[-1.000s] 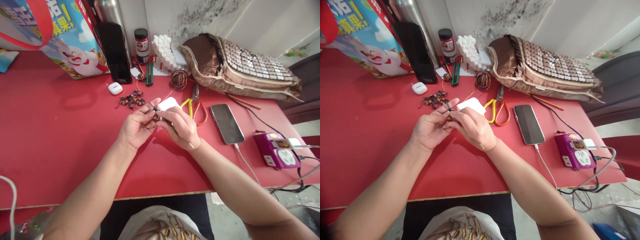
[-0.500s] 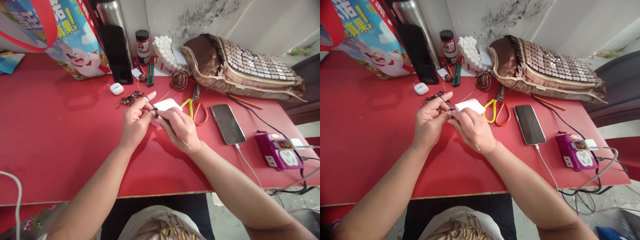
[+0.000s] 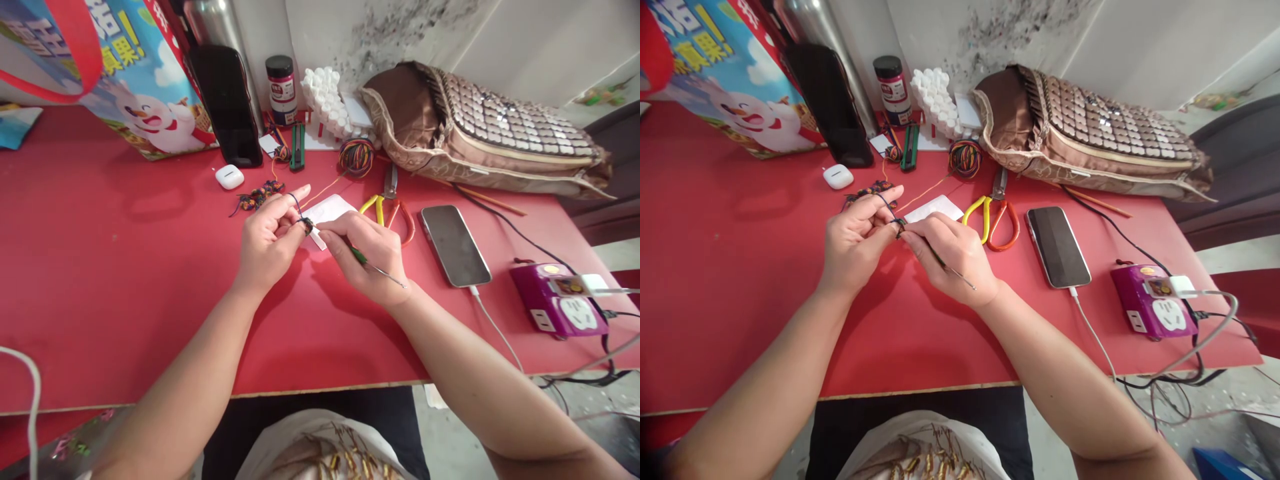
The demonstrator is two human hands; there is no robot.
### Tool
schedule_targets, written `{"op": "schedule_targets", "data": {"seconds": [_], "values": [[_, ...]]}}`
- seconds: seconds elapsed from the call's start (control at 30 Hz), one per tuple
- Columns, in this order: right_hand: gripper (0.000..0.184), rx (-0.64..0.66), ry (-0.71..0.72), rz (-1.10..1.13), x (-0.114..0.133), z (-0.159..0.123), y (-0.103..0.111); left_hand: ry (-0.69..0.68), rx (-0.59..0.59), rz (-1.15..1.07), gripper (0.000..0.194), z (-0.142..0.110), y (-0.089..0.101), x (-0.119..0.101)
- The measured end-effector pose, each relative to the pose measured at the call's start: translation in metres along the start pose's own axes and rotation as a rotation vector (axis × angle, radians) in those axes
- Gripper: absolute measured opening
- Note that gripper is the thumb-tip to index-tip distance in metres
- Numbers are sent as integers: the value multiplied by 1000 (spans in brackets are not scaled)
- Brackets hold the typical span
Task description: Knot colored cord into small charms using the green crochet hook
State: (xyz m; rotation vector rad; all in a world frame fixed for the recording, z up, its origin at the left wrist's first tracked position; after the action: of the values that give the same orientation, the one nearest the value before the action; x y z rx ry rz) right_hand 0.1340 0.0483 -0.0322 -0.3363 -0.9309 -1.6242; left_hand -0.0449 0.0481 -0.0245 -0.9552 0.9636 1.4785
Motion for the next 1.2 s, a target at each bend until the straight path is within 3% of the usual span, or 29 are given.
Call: {"op": "schedule_targets", "data": {"seconds": [0.17, 0.37, 0.53, 0.63, 0.83, 0.97, 1.2], "values": [[15, -6, -114, 89, 2, 2, 2, 7, 14, -13, 38, 2, 1, -1], [29, 35, -447, 358, 2, 13, 15, -8, 118, -7, 44, 3, 5, 0], [36, 49, -787, 725, -5, 19, 19, 70, 141, -273, 45, 4, 6, 5], [37, 47, -869, 849, -6, 20, 18, 132, 130, -418, 44, 4, 3, 5], [38, 39, -918, 936, -5, 23, 17, 156, 150, -523, 45, 4, 0, -1], [37, 10, -876, 908, -5, 20, 14, 145, 90, -512, 42, 4, 0, 1], [27, -109, -523, 456, 6, 11, 13, -19, -4, -162, 48, -1, 0, 4]]}}
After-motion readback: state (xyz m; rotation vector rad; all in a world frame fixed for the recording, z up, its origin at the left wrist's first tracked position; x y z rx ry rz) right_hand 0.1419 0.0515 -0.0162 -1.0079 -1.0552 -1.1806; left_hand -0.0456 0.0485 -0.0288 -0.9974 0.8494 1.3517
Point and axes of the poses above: each hand's wrist, its own z-axis towards the middle knuckle, its own y-axis out of the back of the hand, x = y × z, the point moved 1 cm from there along z, towards the middle knuckle, and after that the axes turned 9 degrees about -y, right-handed, at the moved point
